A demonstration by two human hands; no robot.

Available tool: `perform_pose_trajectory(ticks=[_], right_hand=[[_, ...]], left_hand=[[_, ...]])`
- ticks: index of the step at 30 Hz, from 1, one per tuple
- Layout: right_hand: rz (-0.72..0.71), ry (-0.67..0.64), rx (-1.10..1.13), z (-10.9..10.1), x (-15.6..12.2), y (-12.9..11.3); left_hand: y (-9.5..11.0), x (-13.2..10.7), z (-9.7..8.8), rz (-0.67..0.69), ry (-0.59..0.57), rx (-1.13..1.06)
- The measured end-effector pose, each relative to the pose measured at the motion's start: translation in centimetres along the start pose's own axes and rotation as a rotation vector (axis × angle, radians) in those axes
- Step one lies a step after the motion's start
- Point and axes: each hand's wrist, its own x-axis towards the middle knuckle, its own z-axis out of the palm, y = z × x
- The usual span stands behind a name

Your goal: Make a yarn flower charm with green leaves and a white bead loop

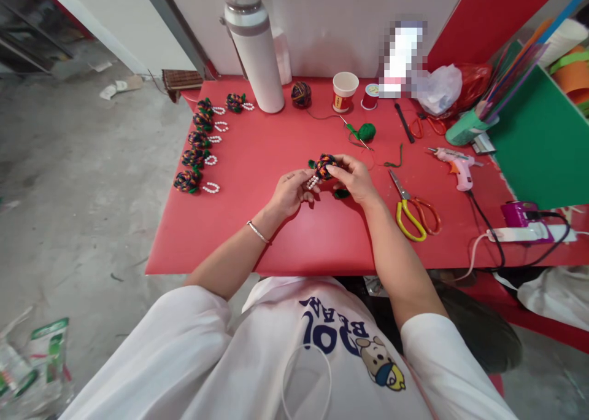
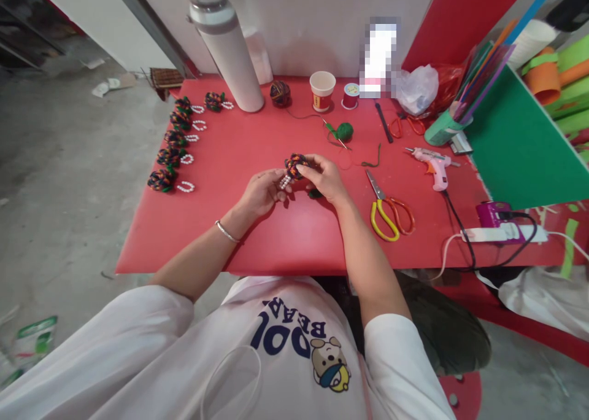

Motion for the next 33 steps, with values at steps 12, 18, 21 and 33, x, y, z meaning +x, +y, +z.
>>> perform_pose_trajectory(ticks=[12,18,21,33], right_hand=[[-0.024,0.018,-0.02,-0.21,0.17,0.26],[0.007,0.015,0.077,-0.14,0.18,-0.04],[0.029,0.02,0.13,-0.1,0.09,-0.31],[0.092,-0.001,0.214,-0.13,0.34,-0.15]], left_hand=[[0.08,-0.14,0.05,-0.009,0.003,0.018],[0.04,-0.36,0.45,0.016,0.038,0.031],[0.06,-0.34,0.56,0.028,0.084,0.034],[0.12,-0.35,0.65,0.055,0.096,-0.018]])
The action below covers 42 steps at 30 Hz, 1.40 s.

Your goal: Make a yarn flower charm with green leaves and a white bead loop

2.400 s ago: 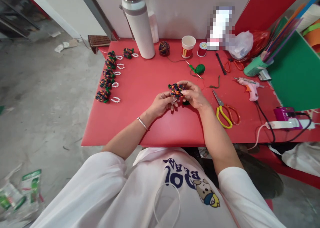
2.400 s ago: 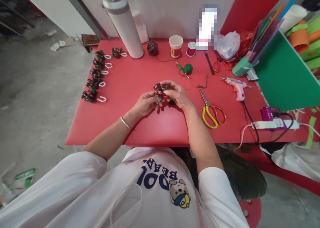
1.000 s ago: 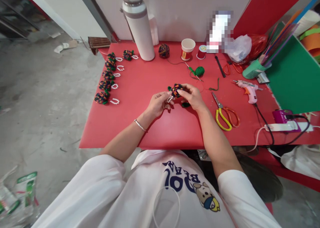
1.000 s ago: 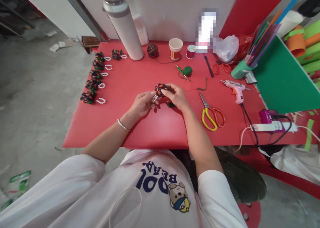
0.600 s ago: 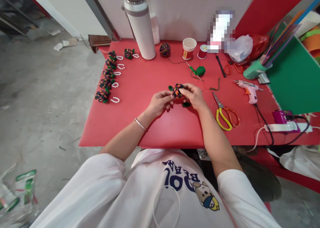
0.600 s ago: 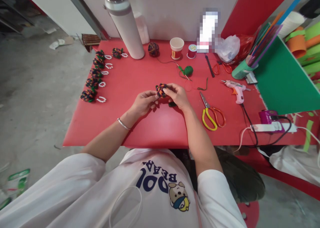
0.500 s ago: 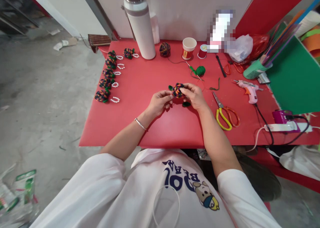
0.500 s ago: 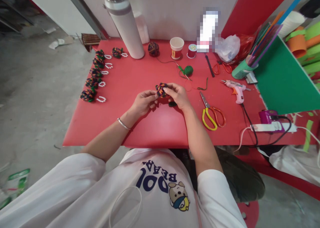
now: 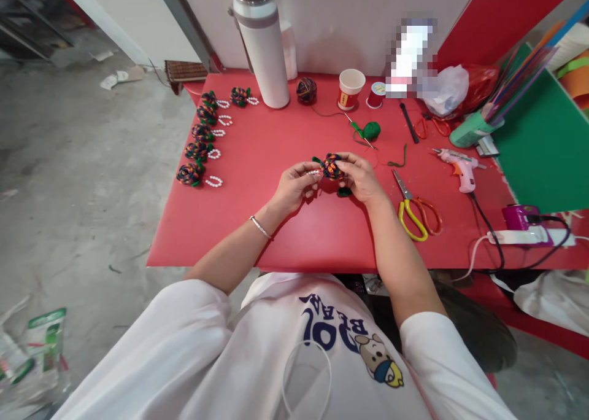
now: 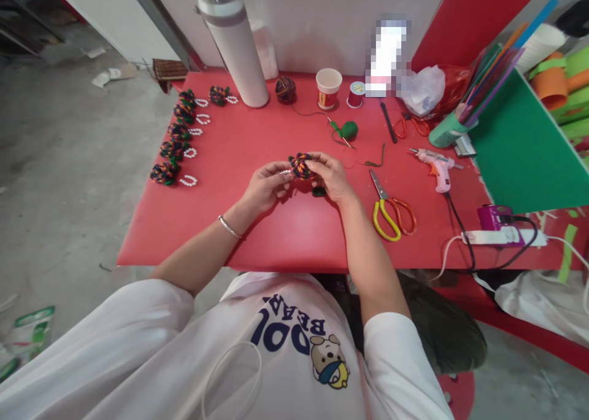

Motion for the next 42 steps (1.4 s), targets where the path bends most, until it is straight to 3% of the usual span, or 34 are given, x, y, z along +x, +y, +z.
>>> perform_pose_trajectory(ticks=[7,15,30,42], right_hand=[[-0.017,-0.005,-0.072,-0.1,-0.1,0.0],[0.0,-0.072,-0.139,-0.1,-0.6,-0.2],[0.083,-0.203,-0.078,0.0,-0.9,-1.0],[0.1,-0.213,-0.107,0.1,-1.0,-1.1]], left_hand=[[0.1,-0.1,-0.1,-0.031,-0.048,0.03],[0.0,0.2,0.1,0.016,0.036,0.019],[0.2,0.4,-0.7,0.022,-0.091,0.072],[0.6,0.1,-0.3,-0.005,-0.018,0.117]])
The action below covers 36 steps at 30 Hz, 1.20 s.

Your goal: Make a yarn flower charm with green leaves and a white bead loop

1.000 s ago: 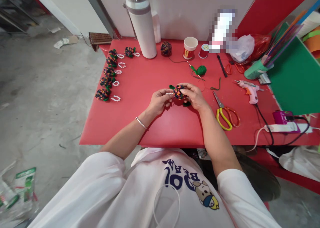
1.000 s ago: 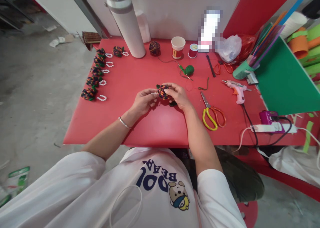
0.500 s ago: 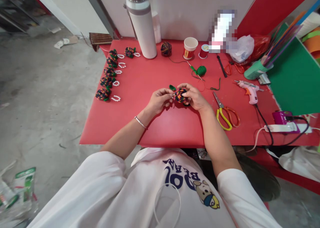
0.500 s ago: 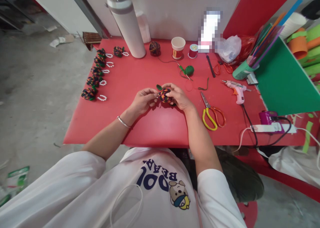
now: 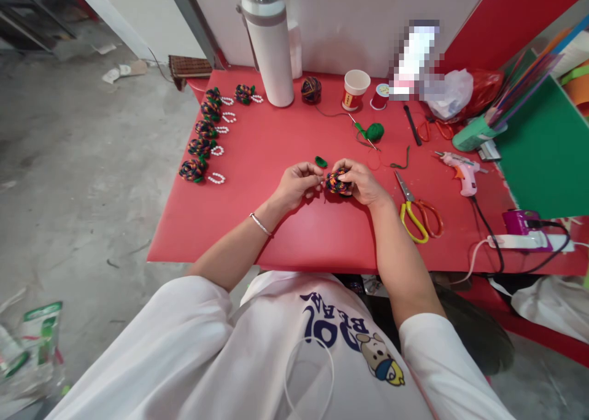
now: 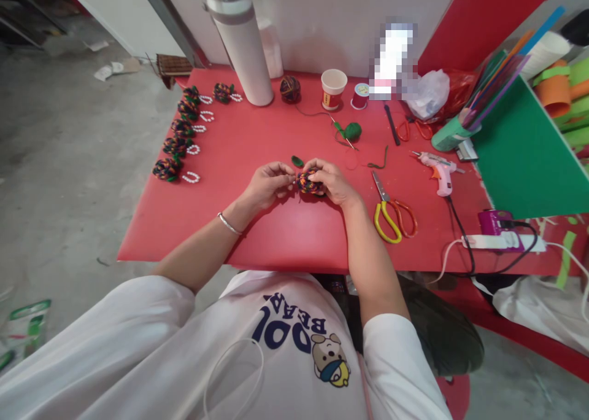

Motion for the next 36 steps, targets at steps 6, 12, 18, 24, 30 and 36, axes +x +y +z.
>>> perform_pose_trajectory(ticks=[6,12,18,24,30,36], right_hand=[[-0.009,0.001,-0.077,-0.2,-0.2,0.2],[-0.061,-0.041,-0.176,0.3,-0.2,0.3],[-0.143,0.003,-0.212,0.4,-0.1,0.4],[-0.179,-0.005,-0.288,0.8,0.0,0.3],[-0.443,0.14,-0.574,1.9,-0.6,0.1],[-0.563,0.165,-0.734,2.1,-1.1,0.1]], left_hand=[[0.3,0.0,0.1,0.002,0.005,-0.028],[0.5,0.0,0.0,0.035,0.01,-0.034],[0.3,-0.1,0.0,0.063,-0.003,-0.029],[0.1,0.1,-0.3,0.094,-0.016,0.059],[0.5,-0.6,0.0,0.13,-0.018,0.098],[0.3,-1.0,-0.1,0.035,-0.09,0.018]])
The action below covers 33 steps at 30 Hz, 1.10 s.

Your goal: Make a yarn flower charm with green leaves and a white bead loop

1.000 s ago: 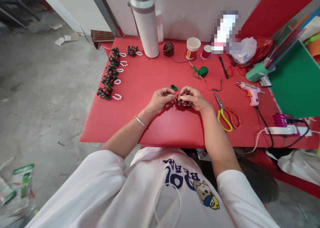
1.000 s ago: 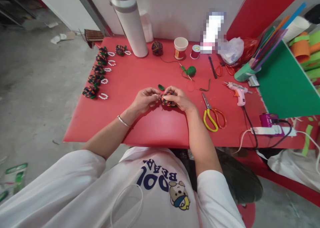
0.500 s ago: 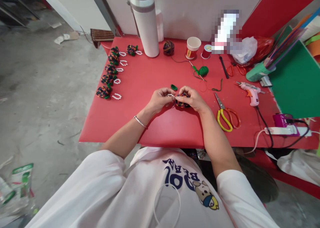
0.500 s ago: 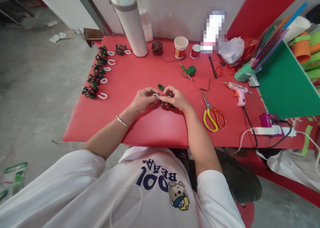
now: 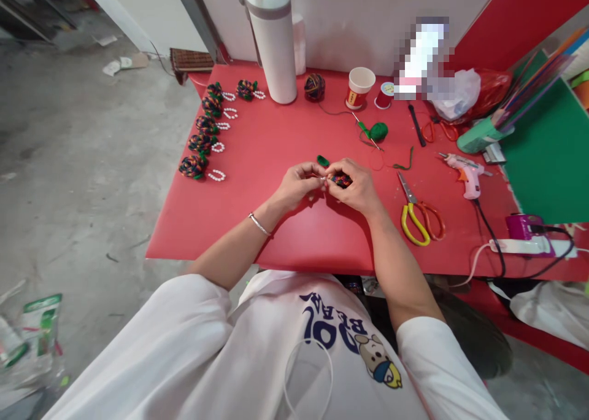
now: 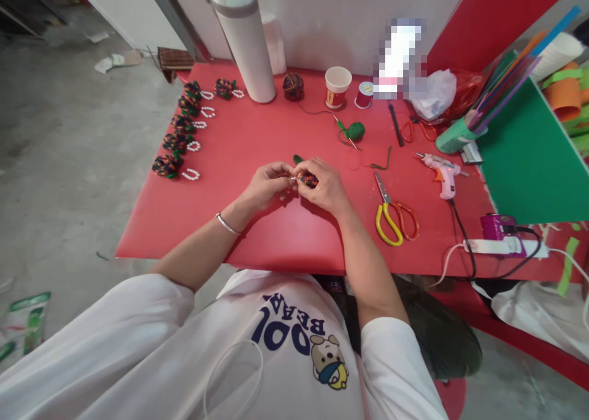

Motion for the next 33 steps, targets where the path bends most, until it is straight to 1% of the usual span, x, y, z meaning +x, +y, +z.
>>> perform_pose_trajectory(ticks=[4,9,14,17,20,23,25,29,33], right_hand=[[0.012,0.0,0.033,-0.2,0.0,0.2],[0.009,0.005,0.067,-0.6,0.2,0.0],[0.07,-0.033,0.119,-0.8,0.2,0.2],[0.041,-0.031,0.114,-1.0,0.5,0.7],[-0.072,-0.006,0.028,-0.9,0.8,1.5],[-0.192,0.017,-0.093,-0.7,0.9,2.4],[-0.235,0.026,-0.167,-0.5,0.9,2.8],[-0.241,-0.003,-0.288,-0.2,0.6,3.3],[-0.194,-0.092,-0.372,0.0,0.3,3.5]], left_hand=[[-0.1,0.1,-0.2,-0.031,-0.027,0.025],[0.0,0.1,-0.1,-0.005,-0.044,0.071],[0.4,0.1,-0.3,-0.029,-0.024,0.031],[0.4,0.2,-0.5,-0.044,-0.02,-0.009],[0.3,0.4,-0.6,-0.032,0.013,-0.011],[0.2,0.6,-0.5,0.037,0.069,0.039],[0.2,0.6,-0.4,0.077,0.091,0.095],[0.1,0.5,-0.3,0.086,0.118,0.158],[-0.4,0.7,-0.2,0.065,0.163,0.145]])
